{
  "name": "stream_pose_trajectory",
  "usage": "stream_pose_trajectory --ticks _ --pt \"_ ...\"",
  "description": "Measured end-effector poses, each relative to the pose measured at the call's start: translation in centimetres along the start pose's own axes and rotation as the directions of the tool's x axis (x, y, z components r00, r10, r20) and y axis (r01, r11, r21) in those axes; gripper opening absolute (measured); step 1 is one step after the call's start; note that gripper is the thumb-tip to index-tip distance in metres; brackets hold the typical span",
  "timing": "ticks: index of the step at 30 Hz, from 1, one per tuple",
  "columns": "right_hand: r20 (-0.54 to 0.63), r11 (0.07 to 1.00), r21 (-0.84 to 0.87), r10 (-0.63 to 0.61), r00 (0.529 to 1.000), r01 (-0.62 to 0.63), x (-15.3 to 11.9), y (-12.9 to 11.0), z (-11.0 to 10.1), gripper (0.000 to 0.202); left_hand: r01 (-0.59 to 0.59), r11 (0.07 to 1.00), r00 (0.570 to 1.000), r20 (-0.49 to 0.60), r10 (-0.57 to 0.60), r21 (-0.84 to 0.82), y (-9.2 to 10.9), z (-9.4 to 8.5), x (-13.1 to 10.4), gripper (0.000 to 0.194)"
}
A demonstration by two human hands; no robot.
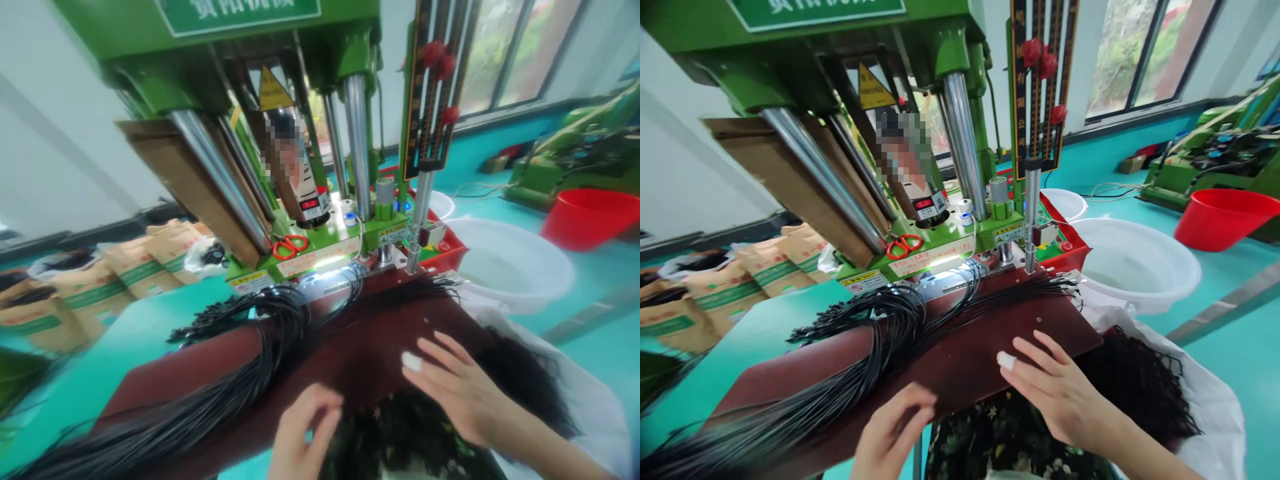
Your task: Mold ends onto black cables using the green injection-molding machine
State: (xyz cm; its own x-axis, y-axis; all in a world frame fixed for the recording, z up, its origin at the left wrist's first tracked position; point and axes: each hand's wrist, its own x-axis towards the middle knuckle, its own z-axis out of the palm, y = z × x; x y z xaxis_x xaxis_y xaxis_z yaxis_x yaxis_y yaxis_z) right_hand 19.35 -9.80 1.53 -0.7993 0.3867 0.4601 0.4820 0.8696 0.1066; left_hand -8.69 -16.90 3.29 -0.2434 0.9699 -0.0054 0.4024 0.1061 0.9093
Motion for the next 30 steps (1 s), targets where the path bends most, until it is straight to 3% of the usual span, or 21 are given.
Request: stream_pose_trajectory --ticks 1,3,6,9,13,17,21,25,27,30 --pt "0.019 0.998 0.009 -0.067 0.998 0.067 0.7 -0.4 0.1 0.053 -0.114 0.993 0.976 0.187 0.113 -0.003 0.8 1.1 1.3 0.014" --pt "0.045 0.985 0.025 -0.171 0.984 0.17 1.7 -0.8 0.1 0.051 -0.219 0.974 0.929 0.294 0.226 -0.056 2.3 2.8 3.3 0.014" --pt "0.103 0.97 0.033 -0.241 0.965 0.239 2.3 -1.1 0.1 0.053 -0.167 0.969 0.894 0.386 0.226 -0.181 3.3 4.1 4.7 0.016" --pt "0.128 0.972 0.037 -0.237 0.963 0.234 2.1 -1.0 0.5 0.057 -0.058 0.961 0.85 0.492 0.189 -0.27 3.1 4.4 5.0 0.017" --pt "0.185 0.969 0.063 -0.248 0.951 0.241 1.8 -0.9 1.3 0.064 0.017 0.965 0.804 0.577 0.143 -0.263 2.3 4.1 5.3 0.017" --pt "0.202 0.955 0.093 -0.294 0.934 0.281 1.9 -0.8 1.8 0.062 -0.016 0.978 0.744 0.652 0.149 -0.206 2.2 3.6 5.9 0.017" --pt "0.213 0.941 0.144 -0.331 0.919 0.306 2.0 -0.9 2.2 0.065 -0.206 0.97 0.653 0.72 0.237 -0.132 2.4 3.0 6.6 0.016" --pt "0.207 0.944 0.179 -0.313 0.927 0.279 1.9 -1.1 2.8 0.068 -0.428 0.901 0.55 0.772 0.318 -0.066 2.9 2.7 7.4 0.014" --pt "0.212 0.941 0.196 -0.316 0.925 0.276 1.9 -1.1 3.0 0.068 -0.488 0.871 0.513 0.789 0.339 -0.057 3.2 2.8 7.8 0.013" --pt "0.221 0.931 0.214 -0.341 0.914 0.295 1.9 -0.9 3.2 0.067 -0.497 0.866 0.494 0.801 0.339 -0.059 3.2 3.2 8.1 0.012"
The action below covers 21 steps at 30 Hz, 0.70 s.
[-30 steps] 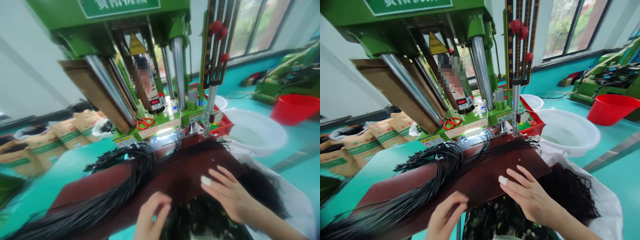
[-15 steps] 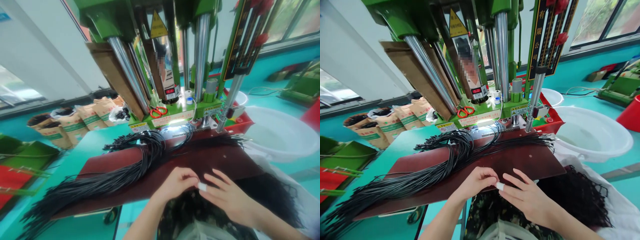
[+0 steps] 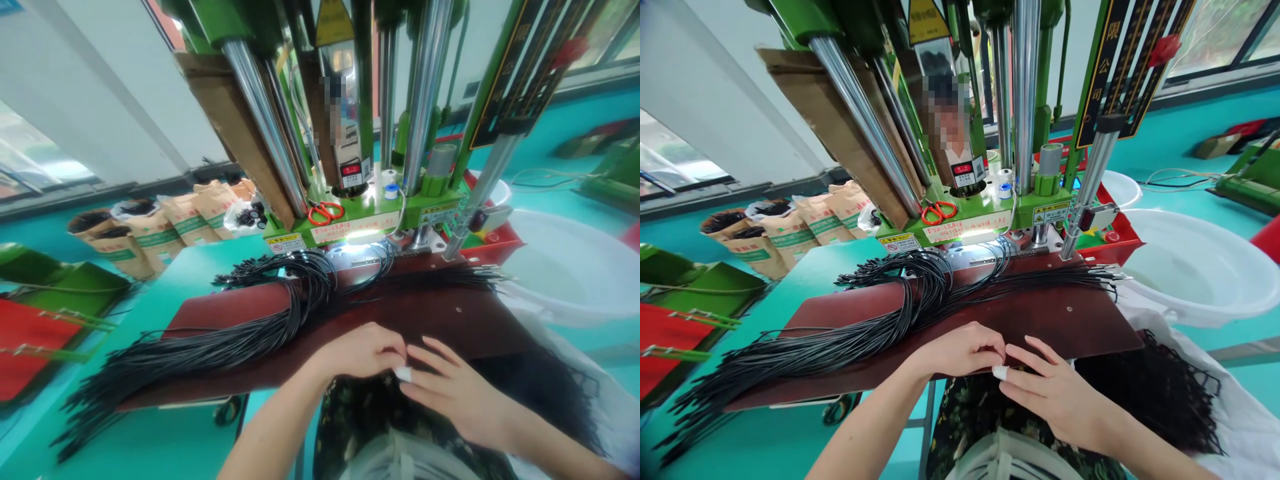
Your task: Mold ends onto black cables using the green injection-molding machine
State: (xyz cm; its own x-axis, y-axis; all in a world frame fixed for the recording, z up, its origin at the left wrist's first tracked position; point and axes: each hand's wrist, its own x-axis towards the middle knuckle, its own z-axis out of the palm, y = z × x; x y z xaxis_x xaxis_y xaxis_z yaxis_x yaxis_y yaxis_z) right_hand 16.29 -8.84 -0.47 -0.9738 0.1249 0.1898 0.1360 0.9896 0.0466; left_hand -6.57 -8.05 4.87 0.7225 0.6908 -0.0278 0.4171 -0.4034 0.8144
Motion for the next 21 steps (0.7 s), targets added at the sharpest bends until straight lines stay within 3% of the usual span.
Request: stream_pose_trajectory --ticks 5,10,15,21 --pt "0.03 0.995 -0.024 -0.094 0.995 0.095 -0.1 0.7 -0.5 0.056 0.119 0.965 0.993 0.047 -0.111 -0.232 -1.4 1.3 0.5 0.011" --pt "0.065 0.993 -0.086 -0.082 0.995 0.087 0.0 1.1 -0.9 0.043 0.307 0.78 0.942 0.059 -0.329 -0.545 -3.2 3.0 0.8 0.018" --pt "0.042 0.989 -0.125 -0.074 0.996 0.079 0.0 1.3 -1.1 0.042 0.22 0.662 0.957 0.025 -0.29 -0.716 -2.9 2.6 0.0 0.031" --pt "0.033 0.989 -0.125 -0.071 0.997 0.074 0.1 1.5 -1.3 0.043 0.18 0.714 0.96 -0.036 -0.276 -0.677 -2.5 2.1 -0.6 0.027"
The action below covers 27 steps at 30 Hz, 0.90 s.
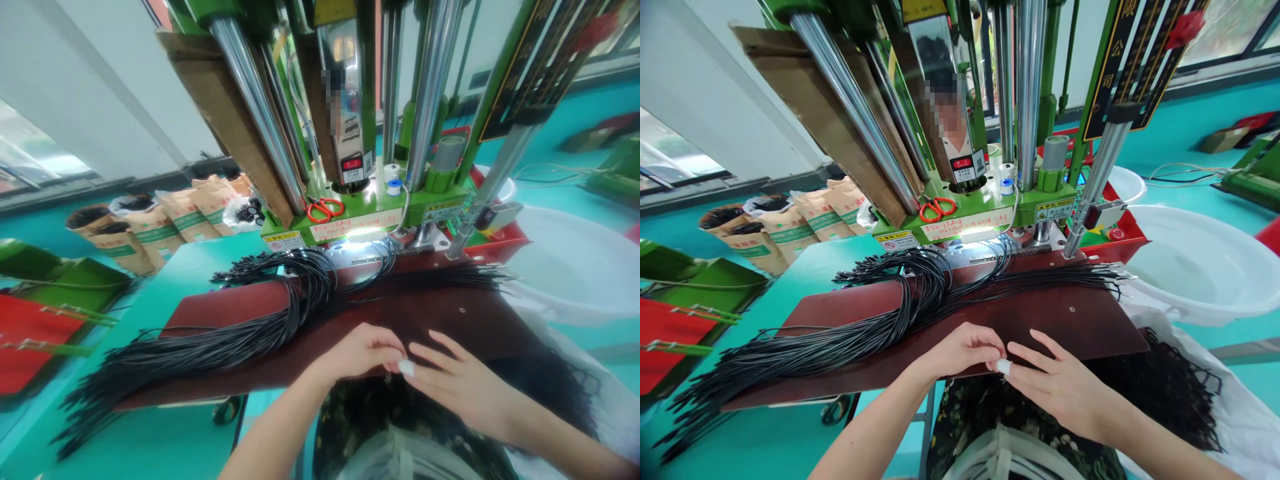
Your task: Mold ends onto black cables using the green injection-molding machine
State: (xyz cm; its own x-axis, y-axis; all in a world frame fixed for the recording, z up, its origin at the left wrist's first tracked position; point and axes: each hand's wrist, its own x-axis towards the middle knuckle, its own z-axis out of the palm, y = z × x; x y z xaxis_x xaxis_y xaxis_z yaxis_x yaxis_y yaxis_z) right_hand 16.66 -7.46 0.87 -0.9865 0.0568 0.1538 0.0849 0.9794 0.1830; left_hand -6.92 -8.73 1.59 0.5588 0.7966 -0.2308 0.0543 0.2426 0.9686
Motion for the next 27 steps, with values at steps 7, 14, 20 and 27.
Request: stream_pose_trajectory --ticks 7,14,20,27 --pt "-0.032 0.999 0.053 0.015 0.999 -0.013 -0.1 -0.2 -0.1 0.048 0.039 0.999 0.999 0.024 -0.04 0.026 -0.1 -0.6 0.3 0.026" --pt "-0.038 0.997 0.081 0.01 0.999 -0.007 -0.1 -0.1 0.3 0.046 0.014 0.996 0.997 0.08 -0.02 0.084 0.1 -0.7 0.4 0.022" --pt "-0.04 0.985 0.168 0.038 0.998 -0.03 -0.2 -0.3 0.8 0.054 -0.123 0.922 0.992 0.07 0.104 0.368 0.7 -0.7 0.2 0.02" --pt "-0.053 0.752 0.645 0.223 0.973 -0.137 -0.6 -1.4 0.7 0.051 -0.335 0.765 0.942 0.219 0.255 0.55 2.2 -0.6 -0.4 0.022"
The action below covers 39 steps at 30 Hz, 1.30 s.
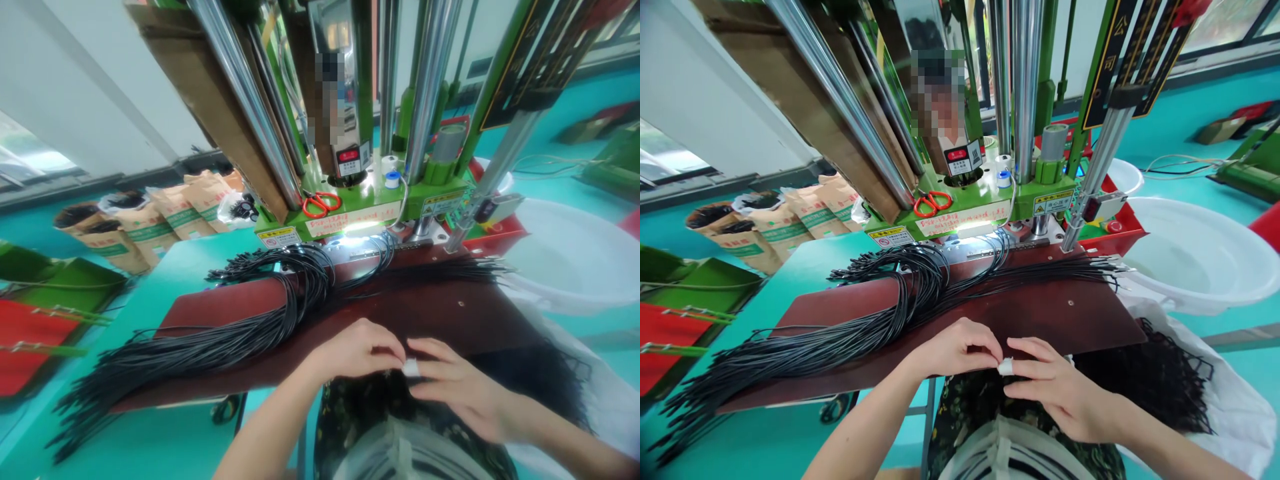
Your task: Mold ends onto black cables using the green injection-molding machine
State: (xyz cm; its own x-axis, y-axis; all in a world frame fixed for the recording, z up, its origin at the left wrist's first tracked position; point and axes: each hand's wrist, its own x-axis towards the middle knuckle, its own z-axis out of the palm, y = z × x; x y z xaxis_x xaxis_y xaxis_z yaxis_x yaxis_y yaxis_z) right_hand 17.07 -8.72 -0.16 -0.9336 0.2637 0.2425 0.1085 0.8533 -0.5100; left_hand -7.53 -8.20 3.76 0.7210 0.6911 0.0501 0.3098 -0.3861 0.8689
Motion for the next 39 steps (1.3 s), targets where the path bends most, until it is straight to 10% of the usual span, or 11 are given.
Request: stream_pose_trajectory --ticks 12,39 --pt "-0.13 0.907 0.419 0.099 0.987 -0.036 -0.4 -0.2 1.4 0.035 -0.13 0.979 0.991 0.05 0.124 0.155 0.4 0.6 -0.1 0.019" --pt "-0.215 0.777 0.629 0.177 0.96 -0.003 0.2 -0.6 1.8 0.031 -0.206 0.945 0.978 0.027 0.206 0.256 0.6 1.8 -0.2 0.014"
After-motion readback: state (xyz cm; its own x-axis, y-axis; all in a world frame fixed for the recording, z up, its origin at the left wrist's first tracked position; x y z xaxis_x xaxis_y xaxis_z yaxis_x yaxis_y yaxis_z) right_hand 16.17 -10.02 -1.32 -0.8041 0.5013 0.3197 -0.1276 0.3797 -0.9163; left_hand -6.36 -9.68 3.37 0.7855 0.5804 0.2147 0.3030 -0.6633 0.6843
